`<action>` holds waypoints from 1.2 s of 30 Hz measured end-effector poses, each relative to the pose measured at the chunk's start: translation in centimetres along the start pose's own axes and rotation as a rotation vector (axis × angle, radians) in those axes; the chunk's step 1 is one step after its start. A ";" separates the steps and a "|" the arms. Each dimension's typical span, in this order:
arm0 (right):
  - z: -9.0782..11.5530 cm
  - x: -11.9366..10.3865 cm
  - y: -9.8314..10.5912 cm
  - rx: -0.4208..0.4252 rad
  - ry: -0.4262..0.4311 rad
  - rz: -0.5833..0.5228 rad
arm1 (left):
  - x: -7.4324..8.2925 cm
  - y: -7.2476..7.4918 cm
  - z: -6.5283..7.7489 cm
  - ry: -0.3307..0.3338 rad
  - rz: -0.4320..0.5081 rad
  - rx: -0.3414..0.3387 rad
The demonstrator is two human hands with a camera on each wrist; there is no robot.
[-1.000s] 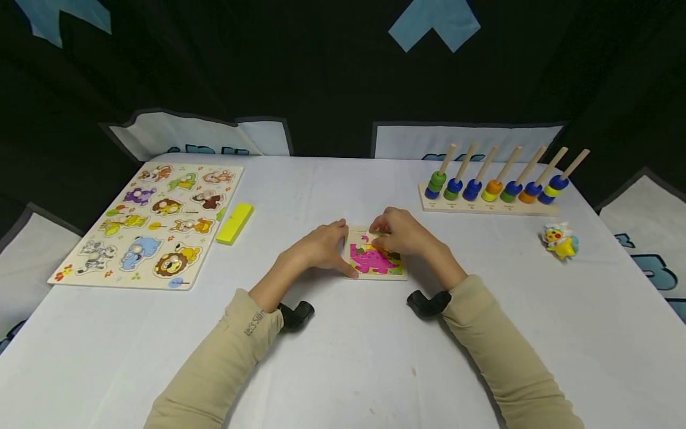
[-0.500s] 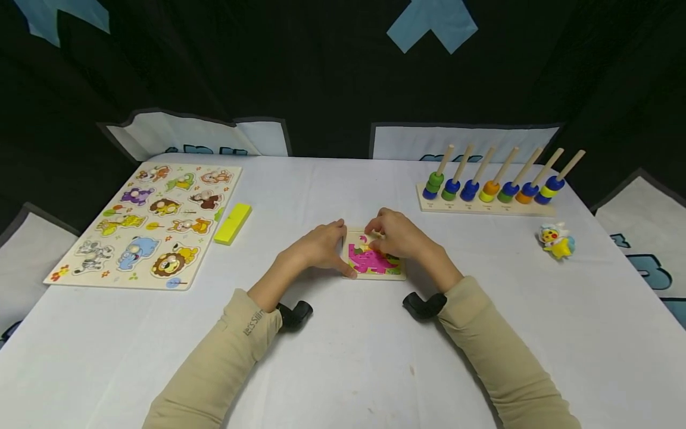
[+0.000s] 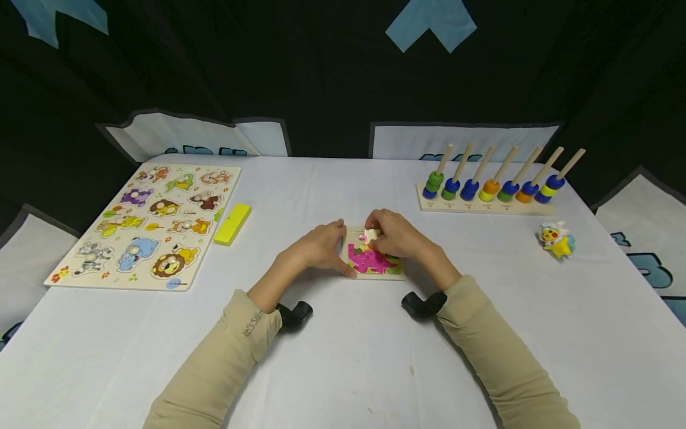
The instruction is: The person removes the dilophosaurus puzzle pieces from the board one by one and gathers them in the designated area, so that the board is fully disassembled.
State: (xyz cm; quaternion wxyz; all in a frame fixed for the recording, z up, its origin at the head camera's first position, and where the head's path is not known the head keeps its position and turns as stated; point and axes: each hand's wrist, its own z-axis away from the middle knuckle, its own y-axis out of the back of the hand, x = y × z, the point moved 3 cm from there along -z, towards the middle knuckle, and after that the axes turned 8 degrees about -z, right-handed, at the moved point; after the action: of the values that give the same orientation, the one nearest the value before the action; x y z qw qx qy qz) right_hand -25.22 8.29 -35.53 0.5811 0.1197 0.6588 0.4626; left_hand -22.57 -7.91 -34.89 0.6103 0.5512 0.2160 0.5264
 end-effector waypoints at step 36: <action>0.5 0.3 1.9 0.007 -0.004 -0.181 | 0.0 0.0 0.1 0.012 0.008 -0.013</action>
State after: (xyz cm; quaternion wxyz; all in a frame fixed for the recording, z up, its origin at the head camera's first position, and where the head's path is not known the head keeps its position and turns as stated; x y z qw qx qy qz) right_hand -25.59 9.79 -34.26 0.6214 0.0625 0.6674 0.4056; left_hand -22.50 -7.95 -34.85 0.6103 0.5451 0.2140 0.5335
